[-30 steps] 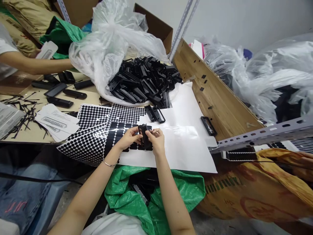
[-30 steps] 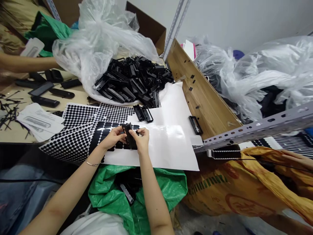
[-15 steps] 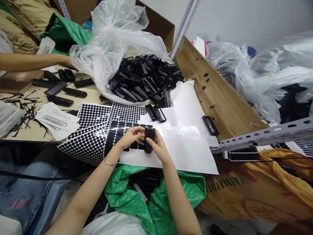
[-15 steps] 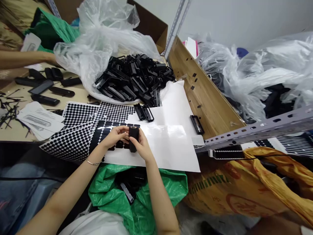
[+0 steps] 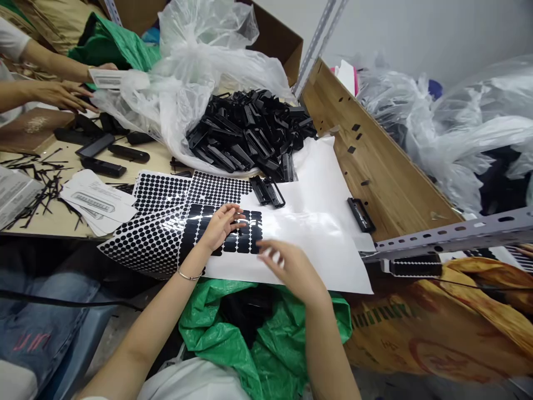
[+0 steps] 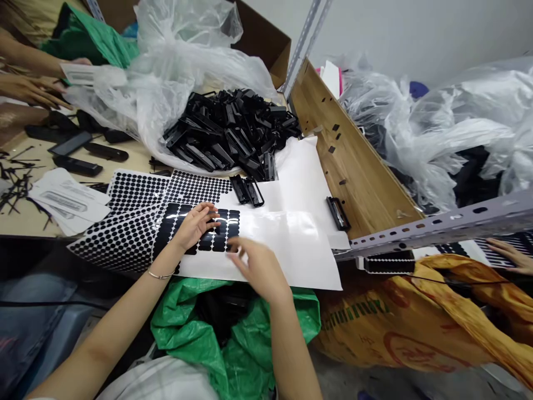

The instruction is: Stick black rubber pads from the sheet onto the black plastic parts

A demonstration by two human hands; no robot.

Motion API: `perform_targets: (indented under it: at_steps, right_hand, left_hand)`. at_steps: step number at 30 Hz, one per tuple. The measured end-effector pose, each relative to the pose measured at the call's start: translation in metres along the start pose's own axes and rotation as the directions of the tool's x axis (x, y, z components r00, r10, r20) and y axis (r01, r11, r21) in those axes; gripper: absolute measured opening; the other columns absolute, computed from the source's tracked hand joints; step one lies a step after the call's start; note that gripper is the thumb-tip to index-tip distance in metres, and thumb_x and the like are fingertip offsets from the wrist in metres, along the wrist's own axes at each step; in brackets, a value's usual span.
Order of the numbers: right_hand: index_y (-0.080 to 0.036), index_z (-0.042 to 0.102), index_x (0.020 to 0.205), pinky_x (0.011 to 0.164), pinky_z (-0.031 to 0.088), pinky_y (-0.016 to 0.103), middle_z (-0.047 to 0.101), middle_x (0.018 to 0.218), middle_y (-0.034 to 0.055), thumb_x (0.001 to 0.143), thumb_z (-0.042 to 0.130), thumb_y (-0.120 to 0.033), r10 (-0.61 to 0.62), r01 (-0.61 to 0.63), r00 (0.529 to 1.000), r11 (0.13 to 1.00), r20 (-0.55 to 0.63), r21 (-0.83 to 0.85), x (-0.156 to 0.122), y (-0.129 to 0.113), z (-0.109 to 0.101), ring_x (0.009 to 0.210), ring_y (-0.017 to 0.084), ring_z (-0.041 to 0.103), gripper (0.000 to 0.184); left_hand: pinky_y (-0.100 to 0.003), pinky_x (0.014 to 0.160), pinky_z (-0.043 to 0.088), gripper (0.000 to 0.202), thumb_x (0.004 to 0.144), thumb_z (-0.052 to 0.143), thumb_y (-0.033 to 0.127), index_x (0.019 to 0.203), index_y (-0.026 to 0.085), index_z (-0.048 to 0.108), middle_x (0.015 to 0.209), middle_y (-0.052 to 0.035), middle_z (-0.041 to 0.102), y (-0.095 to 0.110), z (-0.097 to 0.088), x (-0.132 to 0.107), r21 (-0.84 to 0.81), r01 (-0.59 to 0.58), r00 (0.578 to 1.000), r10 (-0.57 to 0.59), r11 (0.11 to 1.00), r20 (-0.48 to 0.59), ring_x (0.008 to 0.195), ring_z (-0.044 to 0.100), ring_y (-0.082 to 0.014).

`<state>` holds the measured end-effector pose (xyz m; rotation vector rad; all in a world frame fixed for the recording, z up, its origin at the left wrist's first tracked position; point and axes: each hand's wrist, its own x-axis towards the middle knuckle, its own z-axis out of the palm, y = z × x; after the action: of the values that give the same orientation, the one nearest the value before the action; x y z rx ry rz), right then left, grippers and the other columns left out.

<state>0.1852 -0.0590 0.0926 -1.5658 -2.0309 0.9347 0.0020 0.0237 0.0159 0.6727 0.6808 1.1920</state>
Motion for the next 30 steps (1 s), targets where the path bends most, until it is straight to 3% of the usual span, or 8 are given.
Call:
perform_targets:
  at_steps: [3, 7, 10, 14, 17, 21, 26, 30]
  right_hand:
    - [-0.026, 0.068, 0.105, 0.094, 0.048, 0.048, 0.072, 0.098, 0.0069, 0.085, 0.058, -0.025, -0.080, 0.076, 0.913, 0.997, -0.401, -0.026, 0.075, 0.008, 0.006, 0.096, 0.027, 0.064, 0.022]
    - [-0.017, 0.065, 0.108, 0.101, 0.042, 0.055, 0.070, 0.107, 0.0153, 0.076, 0.064, -0.015, 0.093, -0.054, 0.839, 0.995, -0.536, 0.089, 0.143, 0.026, 0.017, 0.110, 0.033, 0.059, 0.032]
    - [-0.017, 0.064, 0.107, 0.092, 0.051, 0.052, 0.072, 0.100, 0.0110, 0.076, 0.065, -0.024, 0.175, 0.009, 0.889, 0.917, -0.423, 0.398, 0.144, 0.031, 0.022, 0.098, 0.028, 0.066, 0.032]
    - [-0.020, 0.068, 0.105, 0.076, 0.059, 0.043, 0.074, 0.095, 0.0055, 0.069, 0.074, -0.038, 0.003, 0.025, 0.999, 0.743, -0.041, 0.669, 0.111, 0.029, 0.032, 0.088, 0.024, 0.069, 0.041]
    - [-0.021, 0.072, 0.096, 0.081, 0.056, 0.041, 0.072, 0.095, 0.0051, 0.074, 0.070, -0.038, 0.021, 0.083, 0.979, 0.867, -0.202, 0.491, 0.101, 0.032, 0.037, 0.087, 0.021, 0.066, 0.028]
    - [-0.021, 0.074, 0.091, 0.089, 0.049, 0.045, 0.065, 0.099, 0.0090, 0.085, 0.055, -0.027, 0.030, 0.040, 0.844, 0.992, -0.536, 0.120, 0.129, 0.044, 0.033, 0.096, 0.025, 0.059, 0.021]
    - [-0.019, 0.074, 0.092, 0.095, 0.042, 0.047, 0.062, 0.099, 0.0112, 0.079, 0.060, -0.016, 0.003, -0.056, 0.905, 0.992, -0.426, -0.113, 0.171, 0.048, 0.028, 0.102, 0.029, 0.053, 0.019]
    - [-0.019, 0.071, 0.074, 0.095, 0.040, 0.047, 0.064, 0.087, 0.0083, 0.074, 0.064, -0.014, 0.068, -0.066, 0.899, 0.998, -0.433, 0.018, 0.184, 0.051, 0.026, 0.098, 0.028, 0.054, 0.009]
  left_hand:
    - [-0.028, 0.079, 0.055, 0.024, 0.078, 0.070, 0.036, 0.092, 0.019, 0.060, 0.095, -0.0021, 0.064, -0.001, -0.001, 0.000, 0.006, -0.015, 1.000, 0.015, 1.000, 0.009, 0.088, 0.064, -0.0132]
    - [-0.032, 0.094, 0.050, 0.022, 0.078, 0.071, 0.030, 0.096, 0.020, 0.062, 0.114, -0.0053, 0.063, -0.002, -0.001, 0.002, -0.064, -0.044, 0.999, 0.042, 0.997, -0.034, 0.109, 0.061, -0.0172]
    - [-0.034, 0.100, 0.046, 0.024, 0.081, 0.068, 0.029, 0.103, 0.022, 0.062, 0.122, -0.0066, 0.062, -0.003, -0.001, 0.003, -0.128, -0.018, 0.997, 0.009, 0.992, -0.072, 0.116, 0.059, -0.0187]
    - [-0.031, 0.093, 0.049, 0.030, 0.081, 0.068, 0.039, 0.104, 0.021, 0.063, 0.118, -0.0058, 0.066, -0.005, -0.002, 0.004, -0.140, -0.081, 0.994, 0.070, 0.987, -0.080, 0.108, 0.062, -0.0172]
    - [-0.026, 0.089, 0.049, 0.034, 0.075, 0.074, 0.039, 0.102, 0.021, 0.063, 0.112, -0.0044, 0.069, -0.007, -0.004, 0.004, -0.103, -0.166, 0.979, 0.152, 0.981, -0.134, 0.103, 0.063, -0.0151]
    - [-0.025, 0.089, 0.049, 0.033, 0.074, 0.075, 0.037, 0.101, 0.021, 0.063, 0.111, -0.0036, 0.069, -0.008, -0.006, 0.004, -0.096, -0.180, 0.973, 0.163, 0.979, -0.162, 0.102, 0.063, -0.0135]
    - [-0.025, 0.088, 0.049, 0.032, 0.071, 0.078, 0.032, 0.096, 0.020, 0.063, 0.092, 0.0005, 0.069, -0.009, -0.006, 0.005, -0.103, -0.138, 0.977, 0.119, 0.985, -0.177, 0.090, 0.064, -0.0113]
    - [-0.026, 0.087, 0.050, 0.030, 0.071, 0.078, 0.030, 0.094, 0.020, 0.063, 0.093, 0.0009, 0.069, -0.008, -0.006, 0.004, -0.123, -0.122, 0.981, 0.102, 0.985, -0.163, 0.089, 0.065, -0.0114]
